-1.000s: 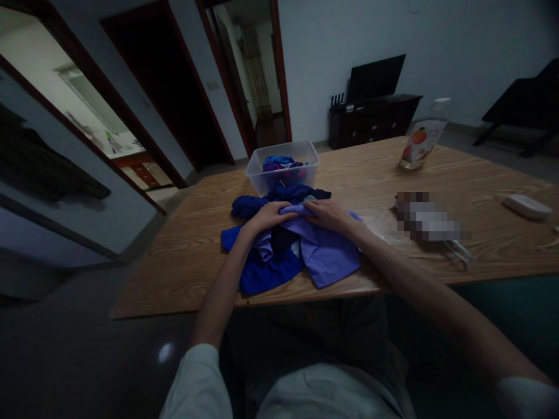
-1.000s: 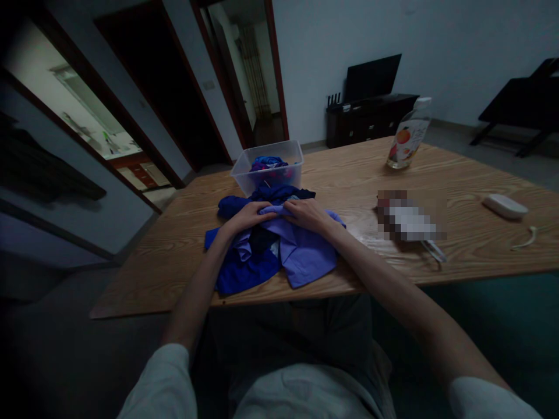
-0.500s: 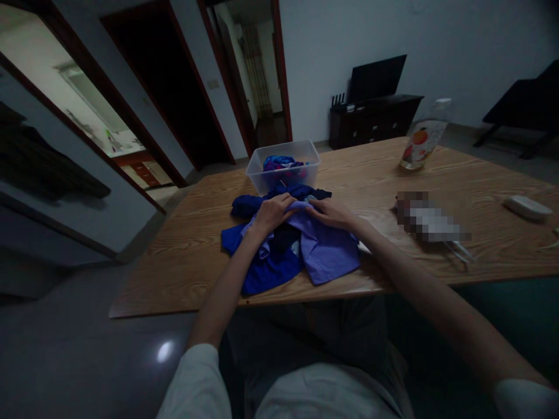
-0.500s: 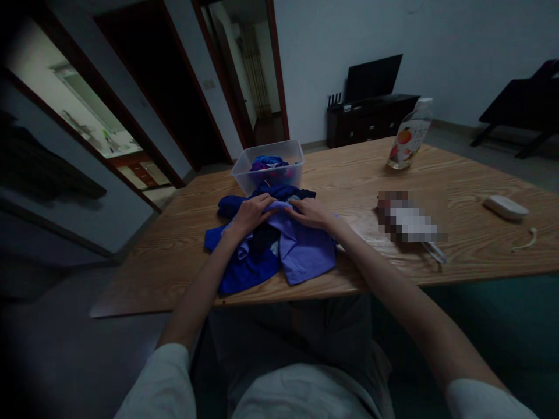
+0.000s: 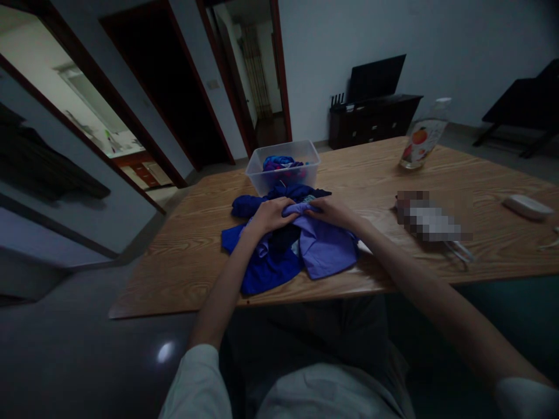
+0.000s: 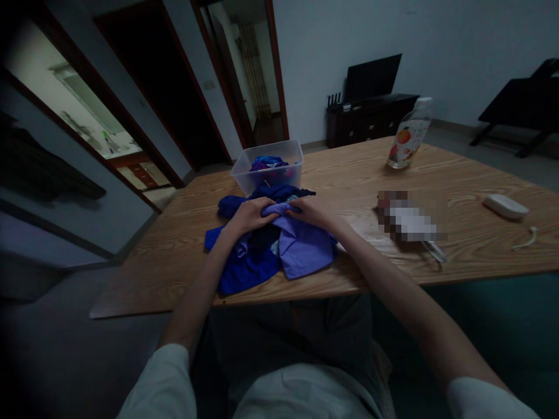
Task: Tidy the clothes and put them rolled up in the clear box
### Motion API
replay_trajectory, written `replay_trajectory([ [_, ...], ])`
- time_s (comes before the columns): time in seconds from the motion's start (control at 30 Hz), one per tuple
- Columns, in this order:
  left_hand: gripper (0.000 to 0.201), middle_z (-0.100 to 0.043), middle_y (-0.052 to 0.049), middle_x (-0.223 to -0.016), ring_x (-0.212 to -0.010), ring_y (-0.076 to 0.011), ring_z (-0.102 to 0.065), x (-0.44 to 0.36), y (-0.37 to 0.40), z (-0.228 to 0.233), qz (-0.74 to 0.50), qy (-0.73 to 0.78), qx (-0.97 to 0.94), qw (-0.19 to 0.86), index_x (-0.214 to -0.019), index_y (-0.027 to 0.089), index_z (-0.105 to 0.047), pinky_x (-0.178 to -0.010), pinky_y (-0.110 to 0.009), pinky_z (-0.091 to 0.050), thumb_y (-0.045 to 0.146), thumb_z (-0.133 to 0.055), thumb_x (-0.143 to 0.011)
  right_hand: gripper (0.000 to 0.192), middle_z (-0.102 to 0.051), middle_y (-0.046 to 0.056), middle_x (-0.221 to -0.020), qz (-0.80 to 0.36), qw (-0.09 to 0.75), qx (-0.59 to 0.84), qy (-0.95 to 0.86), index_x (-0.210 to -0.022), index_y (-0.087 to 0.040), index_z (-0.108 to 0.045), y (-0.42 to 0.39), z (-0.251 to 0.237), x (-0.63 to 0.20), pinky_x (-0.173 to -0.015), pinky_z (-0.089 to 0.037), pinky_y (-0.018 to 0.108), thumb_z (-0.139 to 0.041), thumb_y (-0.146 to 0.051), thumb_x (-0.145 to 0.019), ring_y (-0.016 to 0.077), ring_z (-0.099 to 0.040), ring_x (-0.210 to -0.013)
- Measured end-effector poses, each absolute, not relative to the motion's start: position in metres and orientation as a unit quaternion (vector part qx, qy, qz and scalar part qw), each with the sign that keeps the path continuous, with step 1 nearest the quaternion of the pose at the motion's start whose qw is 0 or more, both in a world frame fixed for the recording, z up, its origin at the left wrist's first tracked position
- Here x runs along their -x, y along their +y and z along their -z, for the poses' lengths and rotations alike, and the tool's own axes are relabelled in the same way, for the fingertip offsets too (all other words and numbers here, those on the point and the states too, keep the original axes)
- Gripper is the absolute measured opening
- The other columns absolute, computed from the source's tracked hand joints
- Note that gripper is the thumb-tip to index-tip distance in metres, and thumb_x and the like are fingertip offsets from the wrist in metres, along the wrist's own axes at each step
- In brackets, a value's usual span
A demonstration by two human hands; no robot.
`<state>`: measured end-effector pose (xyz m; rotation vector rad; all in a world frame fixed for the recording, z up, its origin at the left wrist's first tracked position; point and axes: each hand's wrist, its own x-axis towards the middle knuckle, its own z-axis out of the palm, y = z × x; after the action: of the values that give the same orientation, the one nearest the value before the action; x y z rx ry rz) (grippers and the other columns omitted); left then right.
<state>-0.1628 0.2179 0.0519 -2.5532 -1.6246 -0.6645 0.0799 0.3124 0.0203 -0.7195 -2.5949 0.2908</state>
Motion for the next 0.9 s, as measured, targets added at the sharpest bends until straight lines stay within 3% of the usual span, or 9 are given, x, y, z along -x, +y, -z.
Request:
replay_trajectory([
  [0.3, 0.046, -0.078, -0.006, -0.12, -0.111, -0.0276, -0.072, 0.164, 0.219, -0.055, 0.241, -0.545, 0.8, -0.07, -0.123, 0.026, -0.074, -0.096, -0.035, -0.055, 0.061, -0.058, -0.099, 0.034, -0.071, 0.011, -0.102, 0.015, 0.23, 0.236, -0.944, -0.109, -0.017, -0.07, 0.311, -0.013, -0.078, -0.074, -0.035, 0.031, -0.048, -0.044, -0.111, 0.0231, -0.064, -0.088],
  [0.63, 0.036, -0.074, -0.006, -0.121, -0.111, -0.0239, -0.071, 0.165, 0.222, -0.053, 0.221, -0.534, 0.816, 0.012, -0.123, 0.023, -0.069, -0.093, -0.03, -0.052, 0.051, -0.056, -0.104, 0.035, -0.073, 0.012, -0.108, 0.028, 0.237, 0.248, -0.939, -0.115, -0.018, -0.071, 0.311, -0.017, -0.079, -0.075, -0.036, 0.032, -0.051, -0.046, -0.11, 0.0254, -0.066, -0.092],
  [0.9, 0.041, -0.074, -0.008, -0.118, -0.107, -0.0241, -0.072, 0.161, 0.223, -0.051, 0.179, -0.561, 0.803, 0.089, -0.122, 0.023, -0.068, -0.081, -0.029, -0.049, 0.056, -0.051, -0.105, 0.06, -0.076, 0.015, -0.089, 0.03, 0.166, 0.36, -0.917, -0.095, -0.016, -0.076, 0.307, -0.033, -0.081, -0.065, -0.032, 0.033, -0.045, -0.067, -0.106, 0.0278, -0.069, -0.08],
])
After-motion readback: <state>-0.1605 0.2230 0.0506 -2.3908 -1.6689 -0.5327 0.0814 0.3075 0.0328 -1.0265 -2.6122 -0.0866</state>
